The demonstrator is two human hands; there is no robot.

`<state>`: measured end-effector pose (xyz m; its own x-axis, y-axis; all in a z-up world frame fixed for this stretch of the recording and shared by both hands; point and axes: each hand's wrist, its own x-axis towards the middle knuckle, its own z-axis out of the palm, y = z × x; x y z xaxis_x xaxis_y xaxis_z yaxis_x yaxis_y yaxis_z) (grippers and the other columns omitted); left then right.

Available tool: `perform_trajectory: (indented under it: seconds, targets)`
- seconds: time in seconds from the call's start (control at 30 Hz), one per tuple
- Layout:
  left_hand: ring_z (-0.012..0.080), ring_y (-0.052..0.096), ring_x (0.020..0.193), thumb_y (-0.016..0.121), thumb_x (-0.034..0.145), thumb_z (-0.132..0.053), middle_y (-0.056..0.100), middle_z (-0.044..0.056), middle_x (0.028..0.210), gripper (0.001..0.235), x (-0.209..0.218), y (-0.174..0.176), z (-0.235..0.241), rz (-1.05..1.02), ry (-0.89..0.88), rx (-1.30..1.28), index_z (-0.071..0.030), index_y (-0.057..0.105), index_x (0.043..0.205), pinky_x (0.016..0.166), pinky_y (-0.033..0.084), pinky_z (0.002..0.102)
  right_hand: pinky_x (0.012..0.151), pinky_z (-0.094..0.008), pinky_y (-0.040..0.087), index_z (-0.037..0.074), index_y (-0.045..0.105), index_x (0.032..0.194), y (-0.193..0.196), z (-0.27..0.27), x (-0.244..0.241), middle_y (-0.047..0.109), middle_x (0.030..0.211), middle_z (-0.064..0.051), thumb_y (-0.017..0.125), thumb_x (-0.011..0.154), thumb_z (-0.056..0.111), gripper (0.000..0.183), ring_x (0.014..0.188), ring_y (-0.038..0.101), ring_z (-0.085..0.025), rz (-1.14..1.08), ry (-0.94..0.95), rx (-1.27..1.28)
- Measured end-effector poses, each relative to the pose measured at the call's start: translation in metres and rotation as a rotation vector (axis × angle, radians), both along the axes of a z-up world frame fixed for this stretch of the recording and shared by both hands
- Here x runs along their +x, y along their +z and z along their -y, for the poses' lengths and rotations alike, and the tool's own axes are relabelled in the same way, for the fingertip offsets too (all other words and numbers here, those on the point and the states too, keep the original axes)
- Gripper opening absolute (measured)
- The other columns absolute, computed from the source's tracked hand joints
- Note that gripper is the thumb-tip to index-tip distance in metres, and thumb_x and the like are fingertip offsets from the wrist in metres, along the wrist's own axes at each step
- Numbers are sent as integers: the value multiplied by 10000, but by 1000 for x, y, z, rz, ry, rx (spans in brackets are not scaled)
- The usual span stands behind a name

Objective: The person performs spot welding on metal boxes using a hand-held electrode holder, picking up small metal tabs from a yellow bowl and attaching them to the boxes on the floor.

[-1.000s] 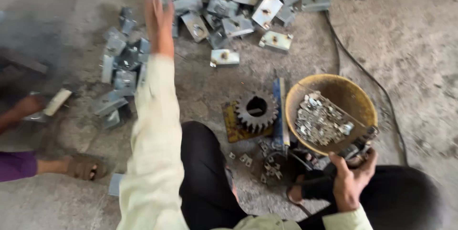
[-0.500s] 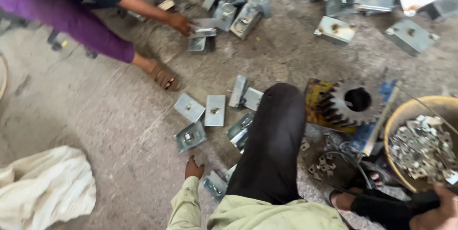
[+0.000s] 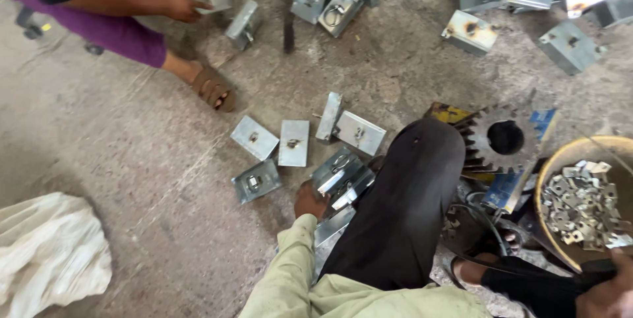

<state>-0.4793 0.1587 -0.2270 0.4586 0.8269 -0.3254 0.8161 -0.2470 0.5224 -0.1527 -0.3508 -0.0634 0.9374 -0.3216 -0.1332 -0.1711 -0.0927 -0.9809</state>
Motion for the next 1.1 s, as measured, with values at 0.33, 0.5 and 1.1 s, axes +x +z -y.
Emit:
perform_trajectory:
  seconds: [0.33,0.5,1.1]
  targets:
    - [288,384,1435,614,939,-314,656,49,1309,263,57,-2,-13,-387,-247,-40,-201,712,1156,1183,160,719,1035,-343,551,21,422,1432,90,-59,-30,529,1311,-115,719,861,-40,646,1177,584,-224,431,74,105]
    - [320,640,1219,562,984,-292,704,110,1253,256,98,11,-27,-442,-403,29,-142,640,1176,1183,225,722,907,-335,527,-31,412,1468,96,-49,-39,555,1229,-108,695,887,-119,653,1048,577,-211,402,46,150]
    - [412,689,1127,569,1013,-414,730,196,1178,371,108,0,-20,-429,-58,25,-103,710,1159,937,551,516,602,-346,538,21,474,1300,134,-38,-49,618,1008,-108,580,882,-71,441,692,615,-225,246,-101,487]
